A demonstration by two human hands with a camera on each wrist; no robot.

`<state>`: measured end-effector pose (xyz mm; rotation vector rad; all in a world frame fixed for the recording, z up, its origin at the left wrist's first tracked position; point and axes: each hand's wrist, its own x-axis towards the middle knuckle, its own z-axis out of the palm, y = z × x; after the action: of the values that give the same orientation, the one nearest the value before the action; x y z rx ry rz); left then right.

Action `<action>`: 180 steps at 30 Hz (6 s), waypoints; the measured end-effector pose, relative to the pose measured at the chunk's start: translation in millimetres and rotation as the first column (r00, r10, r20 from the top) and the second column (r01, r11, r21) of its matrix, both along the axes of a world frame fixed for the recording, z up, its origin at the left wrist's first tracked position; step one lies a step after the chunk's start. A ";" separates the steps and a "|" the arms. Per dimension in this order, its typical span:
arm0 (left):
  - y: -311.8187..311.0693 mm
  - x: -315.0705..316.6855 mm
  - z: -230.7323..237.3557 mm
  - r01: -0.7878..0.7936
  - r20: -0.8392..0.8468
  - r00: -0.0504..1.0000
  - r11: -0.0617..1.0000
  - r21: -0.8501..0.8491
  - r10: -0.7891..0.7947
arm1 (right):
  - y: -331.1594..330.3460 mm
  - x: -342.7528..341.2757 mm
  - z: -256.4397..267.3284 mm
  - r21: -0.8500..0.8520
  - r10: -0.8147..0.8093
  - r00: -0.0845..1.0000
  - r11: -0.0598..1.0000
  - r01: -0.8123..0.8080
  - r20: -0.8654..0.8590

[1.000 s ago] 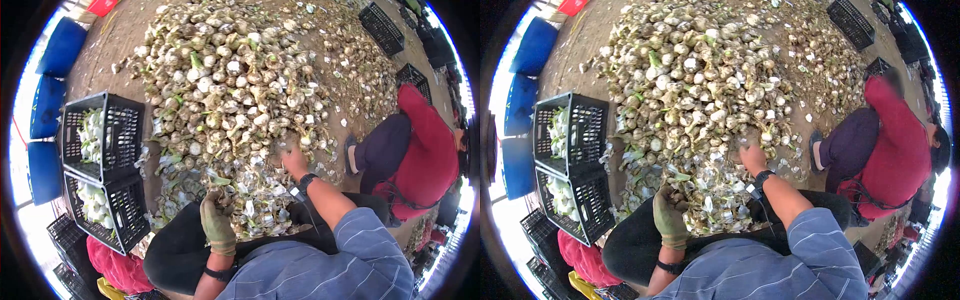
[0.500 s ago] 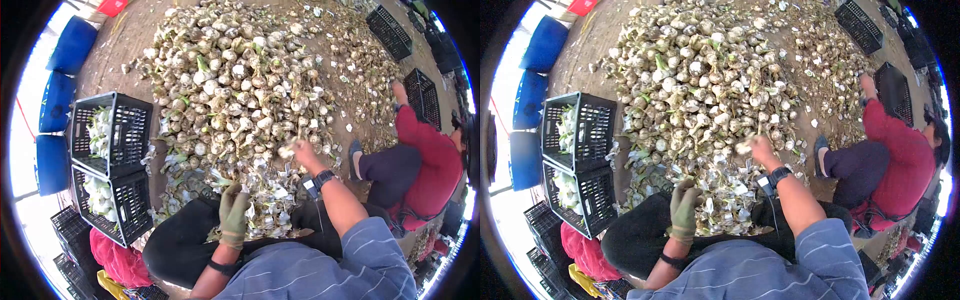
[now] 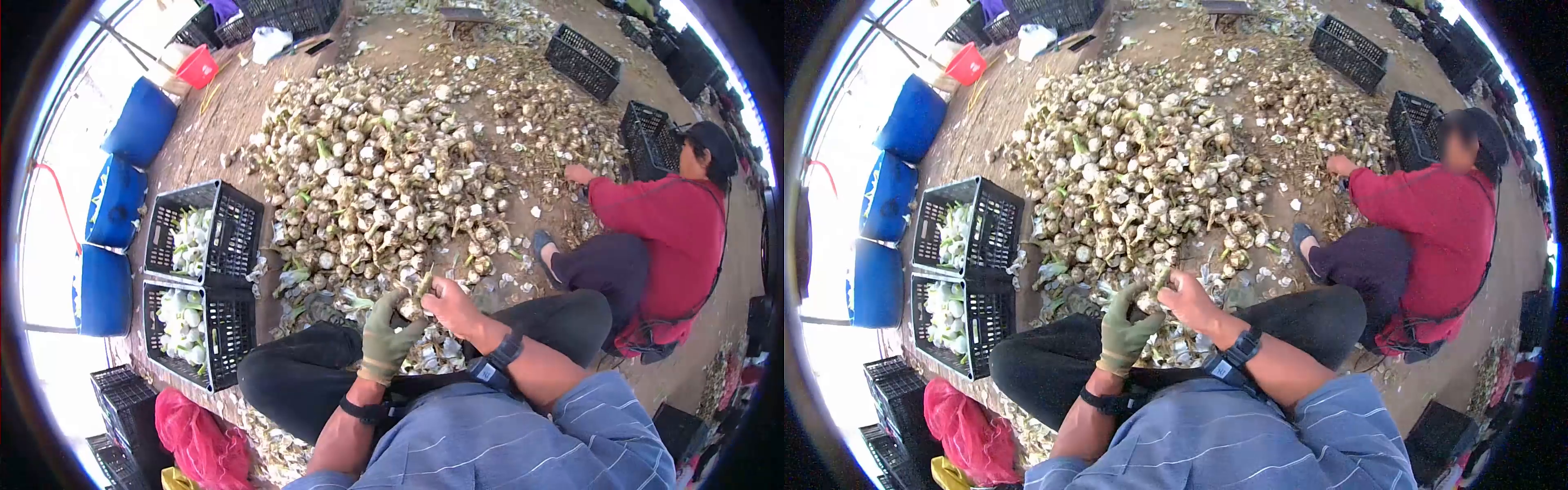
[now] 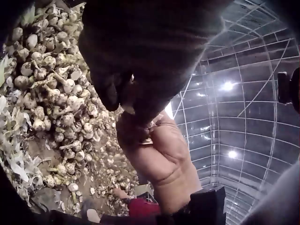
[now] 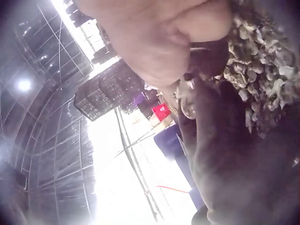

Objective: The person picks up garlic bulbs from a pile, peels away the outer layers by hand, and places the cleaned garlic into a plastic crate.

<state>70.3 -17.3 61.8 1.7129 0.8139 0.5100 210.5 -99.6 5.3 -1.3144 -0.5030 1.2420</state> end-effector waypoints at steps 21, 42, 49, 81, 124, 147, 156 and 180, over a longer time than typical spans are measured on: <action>-41.7 -31.1 15.8 0.242 0.384 0.908 0.542 -0.805 0.165 | -62.8 -7.2 39.8 0.177 0.129 0.978 0.979 -0.099 -0.166; -43.9 -33.6 20.2 0.269 0.378 0.920 0.532 -0.803 0.105 | -70.5 0.8 62.1 0.201 0.031 0.920 0.972 -0.118 0.390; -26.5 -47.5 -7.3 0.341 0.430 0.899 0.492 -0.801 0.076 | -54.1 31.9 52.5 0.030 -0.205 0.962 0.979 0.203 0.180; 32.7 -104.1 -41.6 0.151 0.267 0.955 0.565 -0.811 0.128 | 19.3 -61.5 60.8 -0.208 0.316 0.939 0.936 -0.285 0.137; 29.9 -109.9 -24.5 0.096 0.062 0.995 0.821 -0.563 -0.074 | 30.3 -58.6 79.1 -0.239 0.388 0.183 0.810 -0.535 0.903; 30.6 -115.4 -47.4 0.139 0.228 0.971 0.951 -0.277 -0.076 | 36.2 -39.0 44.6 -0.286 0.245 0.639 0.957 -0.040 0.729; 31.6 -100.3 -51.9 -0.239 0.102 0.970 0.944 0.228 0.221 | 61.9 -73.0 -3.2 -0.226 0.273 0.960 0.941 -0.252 0.067; 142.6 -36.4 16.6 -0.341 -0.164 0.929 0.939 -0.037 0.331 | -28.6 134.7 -150.7 -0.736 0.738 -0.071 0.674 0.061 0.671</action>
<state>33.8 125.4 78.4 1.5730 1.2374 0.5770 345.3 -128.2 -145.4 -2.7606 -1.7823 0.5754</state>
